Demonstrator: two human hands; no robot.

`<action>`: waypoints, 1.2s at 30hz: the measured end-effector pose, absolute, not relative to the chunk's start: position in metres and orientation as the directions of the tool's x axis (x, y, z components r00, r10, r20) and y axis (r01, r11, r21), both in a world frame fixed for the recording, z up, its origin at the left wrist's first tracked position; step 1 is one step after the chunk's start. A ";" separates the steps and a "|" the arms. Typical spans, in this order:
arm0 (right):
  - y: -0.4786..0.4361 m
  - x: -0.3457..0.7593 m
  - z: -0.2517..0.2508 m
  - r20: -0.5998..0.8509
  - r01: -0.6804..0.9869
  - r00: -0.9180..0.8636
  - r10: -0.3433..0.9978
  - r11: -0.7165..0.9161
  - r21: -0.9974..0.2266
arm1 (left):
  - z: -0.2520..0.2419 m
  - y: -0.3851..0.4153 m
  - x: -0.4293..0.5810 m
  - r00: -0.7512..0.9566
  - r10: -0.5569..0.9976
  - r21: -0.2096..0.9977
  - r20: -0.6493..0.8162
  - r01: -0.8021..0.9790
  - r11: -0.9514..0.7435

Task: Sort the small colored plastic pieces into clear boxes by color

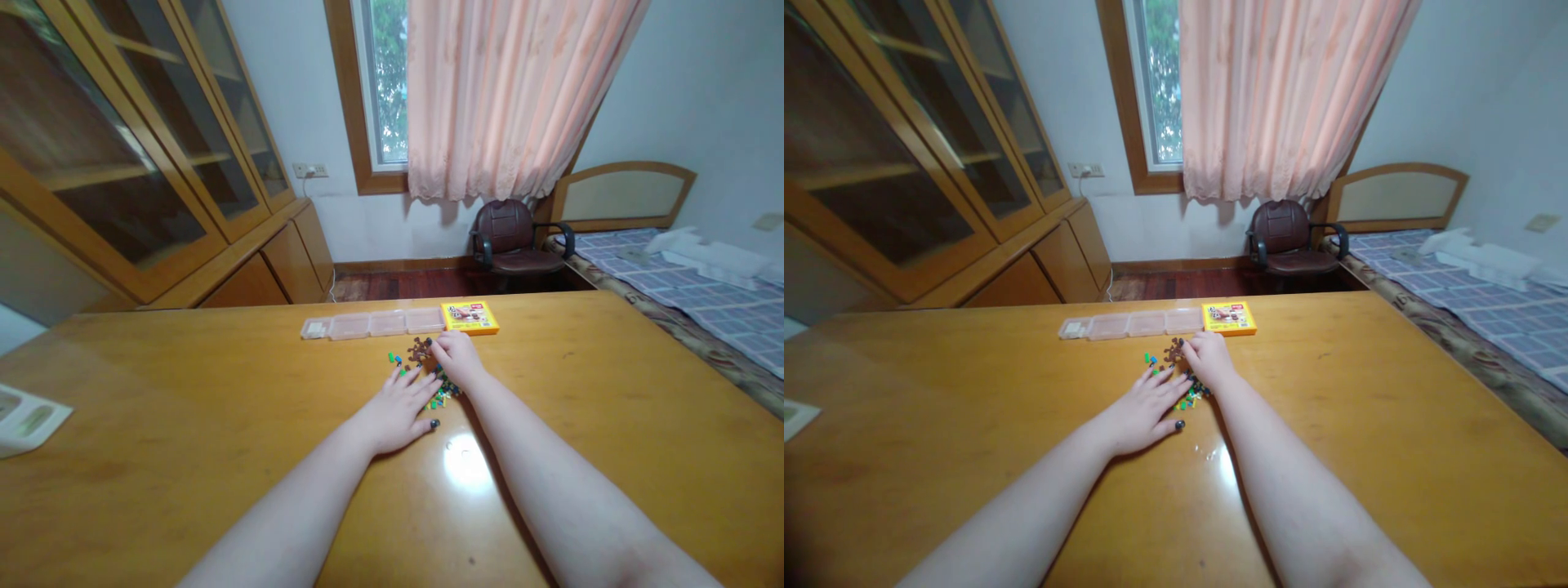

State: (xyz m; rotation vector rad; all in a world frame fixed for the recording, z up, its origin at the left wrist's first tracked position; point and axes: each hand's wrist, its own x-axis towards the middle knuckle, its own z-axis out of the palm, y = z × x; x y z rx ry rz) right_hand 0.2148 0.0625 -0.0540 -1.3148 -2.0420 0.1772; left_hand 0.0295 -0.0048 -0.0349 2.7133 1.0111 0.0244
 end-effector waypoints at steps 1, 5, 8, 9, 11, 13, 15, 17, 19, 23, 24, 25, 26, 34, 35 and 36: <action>0.062 0.215 -0.054 0.477 0.750 -0.244 0.844 0.476 -0.459 | -0.036 -0.005 0.030 0.760 0.646 0.241 -0.079 0.643 -0.727; 0.063 0.215 -0.054 0.477 0.753 -0.246 0.844 0.476 -0.454 | -0.033 -0.002 0.029 0.748 0.661 0.251 -0.059 0.652 -0.716; 0.063 0.215 -0.054 0.476 0.760 -0.256 0.841 0.480 -0.438 | -0.027 0.000 0.026 0.731 0.683 0.230 0.002 0.664 -0.711; 0.063 0.215 -0.054 0.475 0.762 -0.258 0.841 0.480 -0.435 | -0.025 0.001 0.025 0.734 0.678 0.222 0.020 0.658 -0.719; 0.063 0.215 -0.053 0.471 0.761 -0.261 0.842 0.480 -0.437 | -0.023 0.001 0.023 0.752 0.658 0.210 0.042 0.637 -0.741; 0.062 0.215 -0.052 0.467 0.755 -0.258 0.846 0.478 -0.449 | -0.022 0.000 0.023 0.761 0.647 0.205 0.048 0.626 -0.752; 0.062 0.214 -0.051 0.466 0.748 -0.251 0.848 0.476 -0.463 | -0.022 0.000 0.023 0.754 0.654 0.200 0.053 0.634 -0.747; 0.062 0.214 -0.051 0.465 0.746 -0.247 0.850 0.473 -0.469 | -0.023 0.001 0.023 0.732 0.678 0.188 0.062 0.659 -0.728; 0.062 0.214 -0.052 0.462 0.753 -0.247 0.852 0.468 -0.462 | -0.026 0.003 0.023 0.689 0.722 0.166 0.069 0.706 -0.689; 0.062 0.214 -0.053 0.455 0.761 -0.258 0.852 0.469 -0.448 | -0.035 0.008 0.021 0.578 0.815 0.119 0.046 0.807 -0.579; 0.062 0.214 -0.053 0.458 0.760 -0.259 0.850 0.472 -0.447 | -0.037 0.008 0.021 0.561 0.827 0.114 0.037 0.820 -0.561; 0.062 0.214 -0.053 0.462 0.759 -0.259 0.848 0.475 -0.445 | -0.038 0.009 0.021 0.553 0.832 0.114 0.029 0.826 -0.553; 0.062 0.214 -0.053 0.467 0.760 -0.257 0.846 0.475 -0.443 | -0.039 0.008 0.021 0.558 0.830 0.121 0.024 0.822 -0.556; 0.062 0.214 -0.050 0.474 0.759 -0.258 0.842 0.480 -0.440 | -0.025 -0.004 0.029 0.816 0.570 0.231 0.095 0.538 -0.810; 0.061 0.214 -0.050 0.475 0.761 -0.256 0.842 0.478 -0.438 | -0.025 -0.005 0.029 0.819 0.565 0.236 0.099 0.533 -0.813; 0.061 0.214 -0.050 0.476 0.764 -0.254 0.842 0.477 -0.435 | -0.025 -0.004 0.029 0.817 0.569 0.237 0.099 0.536 -0.811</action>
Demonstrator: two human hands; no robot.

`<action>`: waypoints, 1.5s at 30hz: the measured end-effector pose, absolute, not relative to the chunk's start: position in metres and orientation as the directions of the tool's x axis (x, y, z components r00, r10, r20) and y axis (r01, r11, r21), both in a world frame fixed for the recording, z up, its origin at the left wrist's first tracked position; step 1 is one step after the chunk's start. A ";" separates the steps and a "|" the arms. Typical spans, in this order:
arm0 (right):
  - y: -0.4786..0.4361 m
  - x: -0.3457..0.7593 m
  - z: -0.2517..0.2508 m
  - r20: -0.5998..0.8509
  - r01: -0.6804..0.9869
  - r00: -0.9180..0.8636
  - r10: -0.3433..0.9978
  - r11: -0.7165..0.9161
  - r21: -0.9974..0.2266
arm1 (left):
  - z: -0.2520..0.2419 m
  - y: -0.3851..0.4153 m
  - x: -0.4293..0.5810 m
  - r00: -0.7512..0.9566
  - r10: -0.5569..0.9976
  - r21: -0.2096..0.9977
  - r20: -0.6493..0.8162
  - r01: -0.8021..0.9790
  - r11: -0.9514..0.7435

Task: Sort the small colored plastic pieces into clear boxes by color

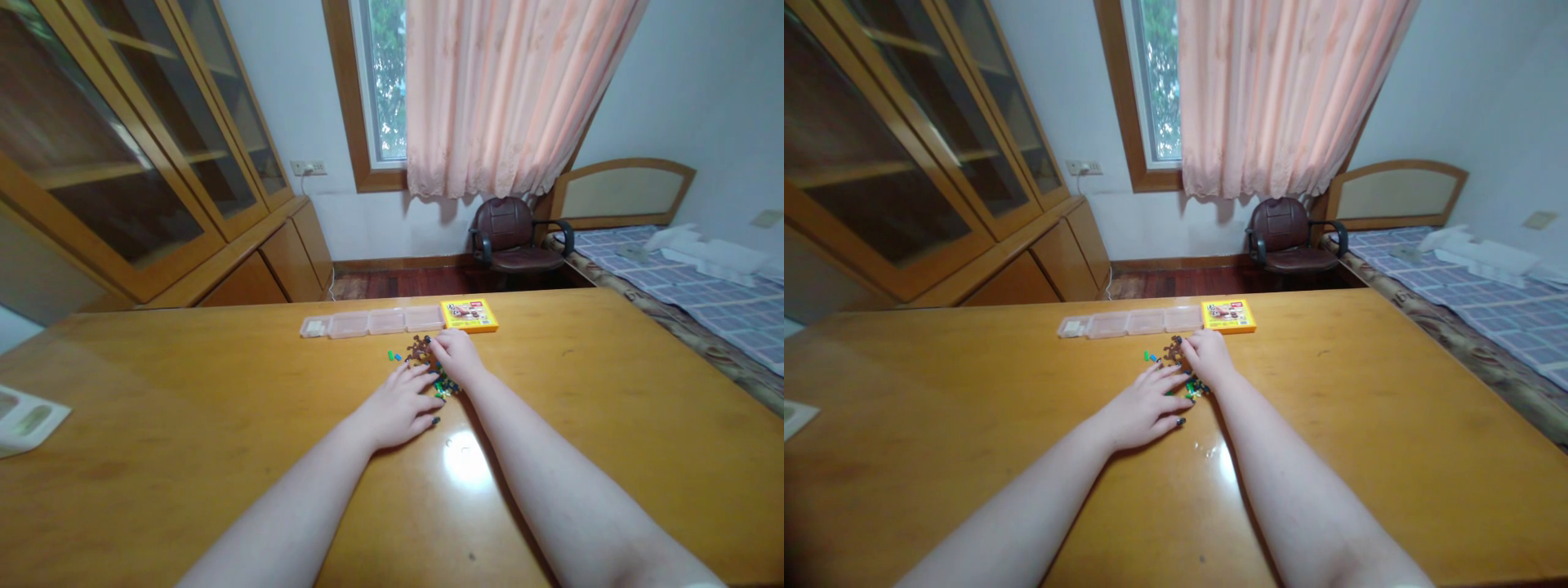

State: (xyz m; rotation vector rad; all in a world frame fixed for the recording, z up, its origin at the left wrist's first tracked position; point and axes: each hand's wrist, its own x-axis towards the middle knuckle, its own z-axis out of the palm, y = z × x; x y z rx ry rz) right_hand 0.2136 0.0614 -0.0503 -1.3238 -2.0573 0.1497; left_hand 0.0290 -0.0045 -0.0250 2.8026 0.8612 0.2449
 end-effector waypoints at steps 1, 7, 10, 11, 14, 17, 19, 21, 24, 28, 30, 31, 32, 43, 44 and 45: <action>0.061 0.214 -0.050 0.476 0.765 -0.256 0.841 0.477 -0.433 | -0.026 -0.004 0.029 0.812 0.576 0.235 0.098 0.543 -0.806; 0.062 0.214 -0.051 0.468 0.754 -0.264 0.843 0.483 -0.445 | -0.029 -0.001 0.026 0.770 0.631 0.218 0.099 0.602 -0.768; 0.061 0.213 -0.050 0.468 0.757 -0.254 0.846 0.475 -0.448 | -0.029 0.001 0.025 0.733 0.670 0.208 0.113 0.642 -0.738; 0.061 0.213 -0.050 0.469 0.758 -0.251 0.847 0.473 -0.449 | -0.029 0.001 0.025 0.723 0.681 0.201 0.118 0.654 -0.729; 0.061 0.213 -0.051 0.465 0.745 -0.253 0.848 0.478 -0.466 | -0.029 0.003 0.023 0.683 0.719 0.172 0.129 0.698 -0.695; 0.061 0.213 -0.052 0.417 0.695 -0.324 0.849 0.513 -0.505 | -0.030 0.005 0.021 0.635 0.763 0.150 0.123 0.748 -0.647; 0.061 0.214 -0.053 0.366 0.653 -0.402 0.839 0.543 -0.528 | -0.031 0.007 0.020 0.606 0.787 0.143 0.113 0.774 -0.617; 0.061 0.215 -0.053 0.330 0.627 -0.460 0.824 0.564 -0.537 | -0.033 0.008 0.020 0.580 0.808 0.137 0.102 0.796 -0.589; 0.062 0.215 -0.053 0.313 0.619 -0.499 0.808 0.585 -0.524 | -0.034 0.009 0.020 0.532 0.842 0.135 0.091 0.831 -0.540; 0.062 0.214 -0.052 0.326 0.660 -0.482 0.813 0.582 -0.476 | -0.033 0.010 0.021 0.428 0.896 0.148 0.121 0.884 -0.443; 0.061 0.215 -0.050 0.337 0.715 -0.423 0.841 0.539 -0.446 | -0.032 0.010 0.021 0.399 0.907 0.158 0.138 0.895 -0.418; 0.061 0.215 -0.049 0.342 0.743 -0.391 0.854 0.513 -0.431 | -0.032 0.010 0.021 0.401 0.905 0.161 0.143 0.893 -0.421; 0.060 0.215 -0.048 0.346 0.765 -0.365 0.864 0.490 -0.417 | -0.032 0.010 0.020 0.413 0.899 0.162 0.144 0.887 -0.433; 0.059 0.215 -0.049 0.298 0.687 -0.376 0.878 0.479 -0.547 | -0.033 0.005 0.024 0.626 0.772 0.188 0.107 0.750 -0.634; 0.060 0.215 -0.049 0.315 0.692 -0.330 0.890 0.455 -0.561 | -0.034 0.004 0.025 0.674 0.734 0.196 0.085 0.711 -0.675; 0.060 0.216 -0.049 0.327 0.695 -0.289 0.900 0.432 -0.575 | -0.035 0.002 0.027 0.716 0.695 0.206 0.061 0.673 -0.711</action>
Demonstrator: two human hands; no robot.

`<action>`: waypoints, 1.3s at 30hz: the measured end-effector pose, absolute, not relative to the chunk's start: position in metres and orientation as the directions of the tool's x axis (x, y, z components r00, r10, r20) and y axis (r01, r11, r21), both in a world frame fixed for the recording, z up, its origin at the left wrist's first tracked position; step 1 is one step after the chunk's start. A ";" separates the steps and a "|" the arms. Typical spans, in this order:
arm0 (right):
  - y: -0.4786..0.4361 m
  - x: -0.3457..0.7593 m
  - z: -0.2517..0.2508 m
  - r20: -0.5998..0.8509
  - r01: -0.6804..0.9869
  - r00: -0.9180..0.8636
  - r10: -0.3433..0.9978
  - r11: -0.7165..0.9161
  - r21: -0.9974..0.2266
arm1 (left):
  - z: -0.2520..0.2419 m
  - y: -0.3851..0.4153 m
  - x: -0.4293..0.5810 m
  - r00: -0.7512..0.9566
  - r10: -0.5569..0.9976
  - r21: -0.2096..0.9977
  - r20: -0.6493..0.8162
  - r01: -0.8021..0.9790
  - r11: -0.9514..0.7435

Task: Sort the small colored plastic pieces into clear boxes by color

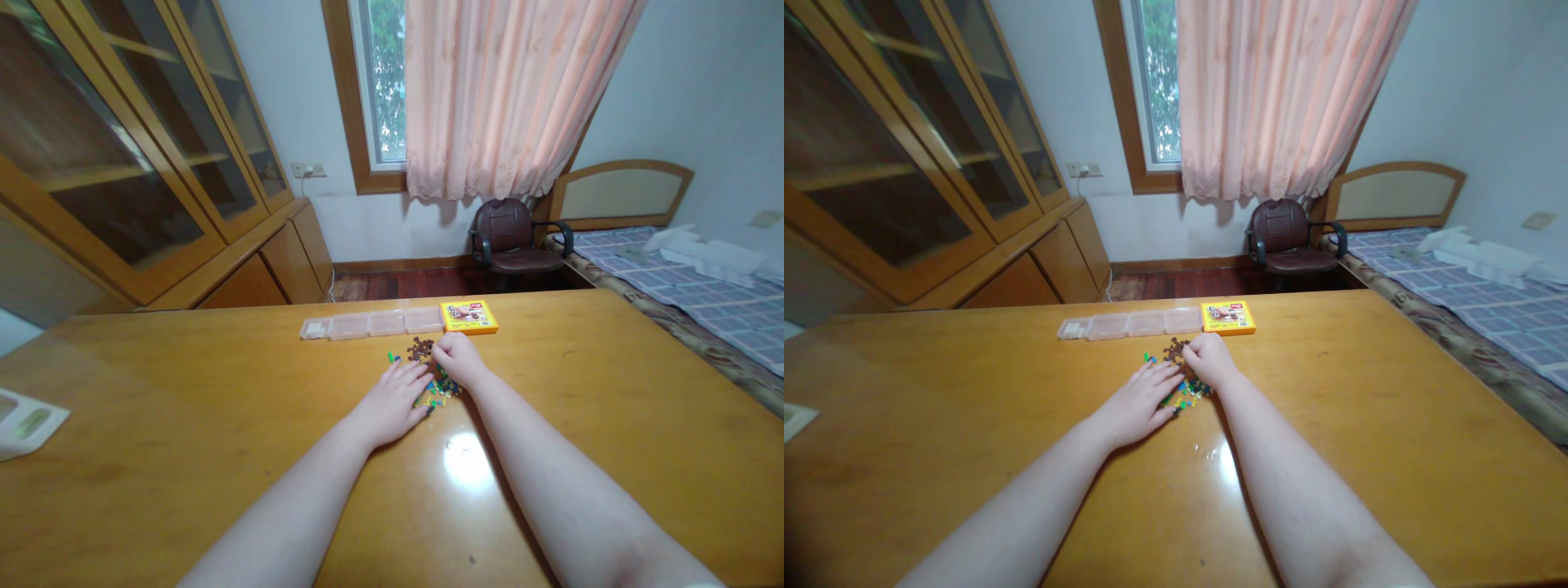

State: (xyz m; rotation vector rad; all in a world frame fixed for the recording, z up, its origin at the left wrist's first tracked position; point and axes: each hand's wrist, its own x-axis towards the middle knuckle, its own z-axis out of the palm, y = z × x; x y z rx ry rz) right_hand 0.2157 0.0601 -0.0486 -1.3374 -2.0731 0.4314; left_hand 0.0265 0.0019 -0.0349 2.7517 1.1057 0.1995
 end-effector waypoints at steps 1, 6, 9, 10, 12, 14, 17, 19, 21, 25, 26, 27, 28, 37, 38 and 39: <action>0.060 0.216 -0.048 0.330 0.695 -0.261 0.907 0.414 -0.588 | -0.036 0.000 0.028 0.750 0.661 0.215 0.037 0.640 -0.738; 0.059 0.216 -0.049 0.280 0.652 -0.247 0.928 0.373 -0.661 | -0.035 -0.004 0.030 0.789 0.614 0.230 0.005 0.597 -0.769; 0.059 0.219 -0.050 0.248 0.595 -0.265 0.932 0.360 -0.718 | -0.028 -0.002 0.028 0.758 0.651 0.219 0.045 0.629 -0.746; 0.059 0.220 -0.050 0.221 0.572 -0.290 0.931 0.354 -0.740 | -0.026 -0.002 0.027 0.745 0.664 0.215 0.060 0.640 -0.738; 0.058 0.223 -0.049 0.155 0.544 -0.362 0.919 0.343 -0.766 | -0.024 -0.001 0.026 0.726 0.682 0.208 0.086 0.657 -0.725; 0.058 0.225 -0.048 0.113 0.557 -0.418 0.901 0.352 -0.752 | -0.025 0.000 0.026 0.709 0.698 0.199 0.102 0.673 -0.713; 0.059 0.226 -0.046 0.123 0.622 -0.448 0.885 0.407 -0.669 | -0.031 0.001 0.026 0.694 0.713 0.183 0.095 0.692 -0.698; 0.060 0.226 -0.046 0.159 0.655 -0.439 0.884 0.436 -0.617 | -0.036 0.001 0.026 0.691 0.719 0.180 0.075 0.700 -0.691; 0.061 0.226 -0.048 0.211 0.685 -0.396 0.894 0.440 -0.581 | -0.039 0.001 0.026 0.690 0.721 0.180 0.060 0.703 -0.688; 0.062 0.227 -0.049 0.251 0.692 -0.409 0.878 0.477 -0.541 | -0.039 0.001 0.027 0.670 0.740 0.168 0.057 0.725 -0.668; 0.062 0.227 -0.049 0.244 0.681 -0.441 0.864 0.499 -0.536 | -0.038 0.001 0.027 0.659 0.750 0.164 0.056 0.735 -0.658; 0.062 0.227 -0.049 0.237 0.671 -0.469 0.851 0.518 -0.531 | -0.037 0.001 0.028 0.648 0.759 0.164 0.055 0.744 -0.647; 0.061 0.227 -0.048 0.230 0.666 -0.486 0.843 0.527 -0.528 | -0.036 0.002 0.028 0.640 0.766 0.166 0.057 0.751 -0.639; 0.059 0.224 -0.045 0.255 0.701 -0.420 0.871 0.490 -0.519 | -0.037 0.003 0.026 0.626 0.776 0.173 0.075 0.758 -0.628; 0.059 0.223 -0.044 0.265 0.703 -0.413 0.871 0.490 -0.515 | -0.037 0.003 0.026 0.627 0.775 0.171 0.075 0.758 -0.630; 0.059 0.223 -0.043 0.272 0.705 -0.406 0.872 0.489 -0.514 | -0.037 0.003 0.026 0.627 0.775 0.171 0.075 0.758 -0.629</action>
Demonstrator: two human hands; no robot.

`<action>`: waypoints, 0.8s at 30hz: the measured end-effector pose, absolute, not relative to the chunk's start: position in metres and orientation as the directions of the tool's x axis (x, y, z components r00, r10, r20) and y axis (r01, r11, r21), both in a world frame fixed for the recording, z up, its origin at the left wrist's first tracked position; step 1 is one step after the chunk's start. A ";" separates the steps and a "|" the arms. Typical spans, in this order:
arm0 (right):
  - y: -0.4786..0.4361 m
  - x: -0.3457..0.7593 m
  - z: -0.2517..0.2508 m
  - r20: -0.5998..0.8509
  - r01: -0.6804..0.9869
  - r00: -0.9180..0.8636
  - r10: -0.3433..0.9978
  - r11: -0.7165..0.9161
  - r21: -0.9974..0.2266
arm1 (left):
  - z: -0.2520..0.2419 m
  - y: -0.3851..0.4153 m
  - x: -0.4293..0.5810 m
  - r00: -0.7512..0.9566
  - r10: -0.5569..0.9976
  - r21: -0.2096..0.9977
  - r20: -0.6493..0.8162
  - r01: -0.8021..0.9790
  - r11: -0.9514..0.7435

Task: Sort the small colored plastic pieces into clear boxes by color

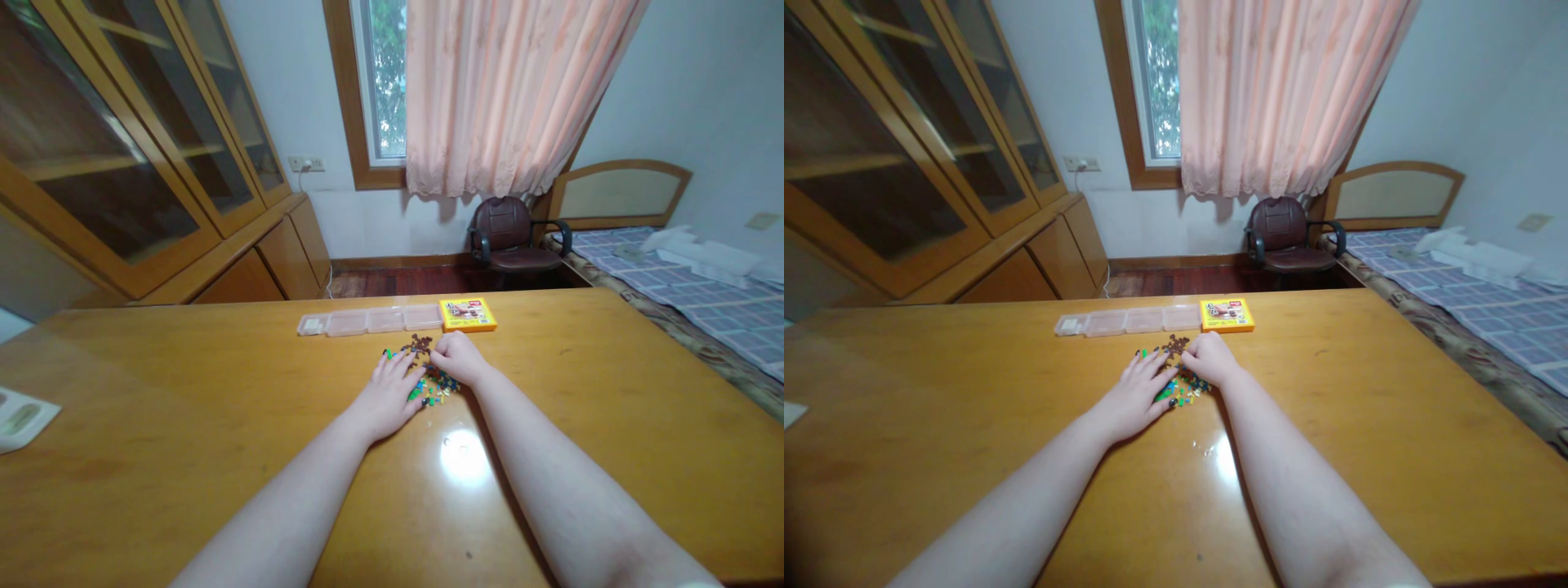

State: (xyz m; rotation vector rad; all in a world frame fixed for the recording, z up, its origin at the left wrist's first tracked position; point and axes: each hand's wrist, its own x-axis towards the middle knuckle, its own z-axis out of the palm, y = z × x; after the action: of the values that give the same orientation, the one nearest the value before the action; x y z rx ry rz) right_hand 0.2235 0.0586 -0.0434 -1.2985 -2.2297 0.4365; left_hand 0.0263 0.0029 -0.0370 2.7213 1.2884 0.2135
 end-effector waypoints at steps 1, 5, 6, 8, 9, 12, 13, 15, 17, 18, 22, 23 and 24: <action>0.059 0.223 -0.043 0.278 0.705 -0.402 0.872 0.489 -0.513 | -0.037 0.003 0.026 0.625 0.777 0.171 0.074 0.760 -0.627; 0.060 0.224 -0.045 0.301 0.707 -0.395 0.868 0.496 -0.503 | -0.035 0.004 0.026 0.605 0.794 0.171 0.061 0.777 -0.606; 0.061 0.224 -0.045 0.308 0.712 -0.388 0.869 0.495 -0.498 | -0.035 0.004 0.026 0.602 0.797 0.172 0.056 0.780 -0.601; 0.061 0.224 -0.046 0.310 0.719 -0.386 0.869 0.494 -0.489 | -0.034 0.004 0.027 0.593 0.804 0.178 0.048 0.786 -0.591; 0.061 0.223 -0.046 0.300 0.715 -0.399 0.866 0.499 -0.489 | -0.034 0.004 0.027 0.591 0.806 0.182 0.047 0.788 -0.588; 0.060 0.222 -0.046 0.249 0.668 -0.478 0.842 0.533 -0.519 | -0.033 0.003 0.028 0.599 0.799 0.177 0.045 0.783 -0.597; 0.060 0.222 -0.046 0.241 0.653 -0.492 0.837 0.538 -0.533 | -0.033 0.003 0.028 0.607 0.794 0.173 0.044 0.778 -0.604; 0.060 0.222 -0.046 0.253 0.637 -0.484 0.838 0.535 -0.555 | -0.034 0.002 0.027 0.620 0.783 0.168 0.040 0.769 -0.617; 0.060 0.223 -0.047 0.284 0.631 -0.450 0.846 0.527 -0.570 | -0.035 0.002 0.027 0.626 0.778 0.167 0.038 0.764 -0.623; 0.061 0.223 -0.047 0.292 0.624 -0.442 0.848 0.524 -0.579 | -0.036 0.002 0.026 0.628 0.777 0.165 0.038 0.763 -0.625; 0.061 0.224 -0.049 0.236 0.582 -0.494 0.837 0.520 -0.625 | -0.039 0.003 0.026 0.626 0.778 0.149 0.045 0.766 -0.625; 0.061 0.224 -0.049 0.223 0.576 -0.510 0.831 0.523 -0.628 | -0.039 0.004 0.026 0.624 0.780 0.142 0.051 0.768 -0.624; 0.061 0.223 -0.050 0.216 0.575 -0.520 0.826 0.526 -0.627 | -0.039 0.004 0.026 0.621 0.781 0.135 0.061 0.771 -0.623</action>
State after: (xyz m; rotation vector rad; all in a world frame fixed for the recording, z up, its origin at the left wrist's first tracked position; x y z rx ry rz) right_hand 0.2231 0.0609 -0.0497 -1.1388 -2.2709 0.6739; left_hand 0.0255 0.0039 -0.0391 2.7420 1.3163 0.1734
